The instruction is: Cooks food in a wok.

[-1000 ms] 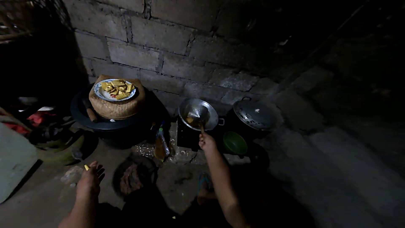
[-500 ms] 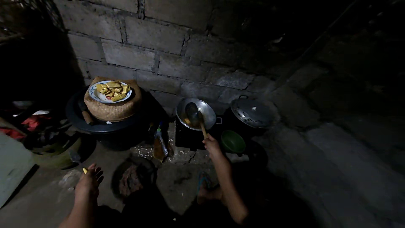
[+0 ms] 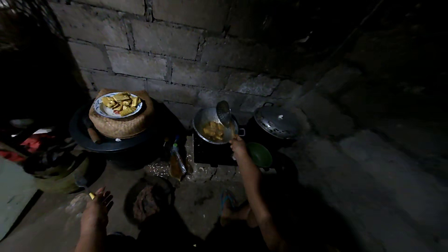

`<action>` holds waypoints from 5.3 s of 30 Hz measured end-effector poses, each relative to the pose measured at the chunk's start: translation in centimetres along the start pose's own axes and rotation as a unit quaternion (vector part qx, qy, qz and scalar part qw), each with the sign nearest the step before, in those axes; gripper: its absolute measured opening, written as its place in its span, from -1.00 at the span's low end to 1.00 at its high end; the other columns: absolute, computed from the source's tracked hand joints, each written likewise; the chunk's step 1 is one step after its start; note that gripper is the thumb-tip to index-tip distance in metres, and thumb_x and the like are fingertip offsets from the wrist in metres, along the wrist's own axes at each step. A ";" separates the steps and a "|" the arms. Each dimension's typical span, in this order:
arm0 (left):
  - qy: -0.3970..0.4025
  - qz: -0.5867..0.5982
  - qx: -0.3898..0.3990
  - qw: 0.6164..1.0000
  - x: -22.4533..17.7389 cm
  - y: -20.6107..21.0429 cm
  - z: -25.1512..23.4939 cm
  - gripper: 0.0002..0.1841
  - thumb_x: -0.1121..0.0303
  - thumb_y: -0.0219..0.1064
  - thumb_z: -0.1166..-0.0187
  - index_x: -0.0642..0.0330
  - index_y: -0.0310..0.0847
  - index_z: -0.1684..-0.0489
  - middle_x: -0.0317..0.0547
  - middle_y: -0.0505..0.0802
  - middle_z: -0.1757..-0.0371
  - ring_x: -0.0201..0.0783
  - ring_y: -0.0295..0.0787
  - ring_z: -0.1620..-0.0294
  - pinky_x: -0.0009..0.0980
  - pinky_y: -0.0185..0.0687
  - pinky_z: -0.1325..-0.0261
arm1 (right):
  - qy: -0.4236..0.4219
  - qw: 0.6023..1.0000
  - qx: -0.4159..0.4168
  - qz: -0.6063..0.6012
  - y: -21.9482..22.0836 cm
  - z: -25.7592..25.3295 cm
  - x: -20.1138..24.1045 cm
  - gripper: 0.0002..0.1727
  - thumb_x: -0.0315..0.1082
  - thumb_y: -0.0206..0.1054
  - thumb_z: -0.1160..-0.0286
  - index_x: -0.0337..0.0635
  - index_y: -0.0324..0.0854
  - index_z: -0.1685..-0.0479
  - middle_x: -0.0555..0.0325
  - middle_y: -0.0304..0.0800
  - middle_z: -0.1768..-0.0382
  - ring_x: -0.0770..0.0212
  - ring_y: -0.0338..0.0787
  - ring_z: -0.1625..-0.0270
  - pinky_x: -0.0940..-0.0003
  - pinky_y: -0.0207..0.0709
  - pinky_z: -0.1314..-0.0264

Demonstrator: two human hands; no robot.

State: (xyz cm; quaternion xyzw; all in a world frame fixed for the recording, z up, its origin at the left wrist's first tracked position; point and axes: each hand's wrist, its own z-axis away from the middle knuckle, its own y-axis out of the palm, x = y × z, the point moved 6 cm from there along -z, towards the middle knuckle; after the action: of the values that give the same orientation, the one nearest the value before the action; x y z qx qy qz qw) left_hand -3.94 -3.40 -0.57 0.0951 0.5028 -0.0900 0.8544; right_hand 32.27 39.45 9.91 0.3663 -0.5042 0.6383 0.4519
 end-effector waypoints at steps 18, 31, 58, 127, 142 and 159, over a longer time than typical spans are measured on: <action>-0.005 -0.008 -0.012 1.000 0.1 0.2 -0.4 -0.56 0.16 -0.02 -0.88 0.19 0.39 -0.58 0.02 0.69 -0.23 -0.21 0.68 -0.04 -0.23 0.59 -0.08 | 0.021 0.972 0.121 0.198 0.1 -3.6 -0.2 -0.45 -0.35 0.14 -0.83 -0.06 0.28 -0.79 -0.12 0.64 -0.22 0.17 0.59 0.09 0.26 0.48 -0.02; 0.004 -0.025 0.003 1.000 -0.1 0.2 0.2 -0.55 0.15 -0.05 -0.89 0.19 0.35 -0.61 0.06 0.67 -0.28 -0.17 0.66 -0.08 -0.17 0.57 -0.13 | -0.079 0.878 0.117 0.458 -5.9 0.5 2.5 -0.45 -0.29 0.10 -0.83 0.02 0.33 -0.80 -0.21 0.53 -0.60 -0.21 0.50 -0.66 -0.21 0.29 -0.70; 0.002 -0.025 0.004 1.000 0.1 0.2 -0.1 -0.55 0.12 -0.02 -0.88 0.18 0.38 -0.58 0.01 0.69 -0.23 -0.21 0.68 -0.05 -0.19 0.59 -0.10 | -0.087 0.893 0.102 0.430 -7.5 2.3 3.6 -0.46 -0.27 0.10 -0.84 0.06 0.36 -0.78 -0.19 0.56 -0.59 -0.20 0.53 -0.64 -0.24 0.32 -0.67; -0.012 -0.009 0.005 1.000 0.0 1.0 -0.2 -0.58 0.18 -0.03 -0.89 0.14 0.39 -0.59 0.03 0.69 -0.25 -0.21 0.67 -0.04 -0.23 0.57 -0.09 | -0.023 0.983 0.109 0.149 1.1 4.3 -4.0 -0.43 -0.36 0.05 -0.86 -0.08 0.22 -0.83 -0.06 0.68 -0.05 0.20 0.58 0.26 0.29 0.50 0.17; -0.006 -0.004 0.004 1.000 -0.3 1.2 0.2 -0.59 0.19 -0.01 -0.88 0.17 0.40 -0.56 -0.01 0.70 -0.15 -0.25 0.66 0.04 -0.25 0.57 -0.02 | -0.027 0.976 0.097 0.195 2.1 3.5 -4.4 -0.43 -0.33 0.04 -0.87 -0.09 0.21 -0.84 -0.18 0.71 -0.26 -0.01 0.72 -0.09 0.10 0.58 -0.21; -0.007 -0.004 -0.001 1.000 -0.3 1.1 0.1 -0.58 0.19 -0.04 -0.88 0.18 0.38 -0.56 -0.01 0.68 -0.15 -0.23 0.66 0.04 -0.25 0.57 -0.01 | 0.086 0.992 0.015 -0.087 3.5 0.0 -3.0 -0.57 -0.42 0.07 -0.83 -0.19 0.38 -0.62 0.12 0.53 0.23 0.39 0.33 0.52 0.50 0.19 0.53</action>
State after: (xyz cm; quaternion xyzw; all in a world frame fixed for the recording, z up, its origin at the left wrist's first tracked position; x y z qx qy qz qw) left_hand -3.72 -2.40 -0.16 0.0916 0.4973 -0.0935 0.8577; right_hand 29.95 38.54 6.04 0.3588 -0.4201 0.6333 0.5420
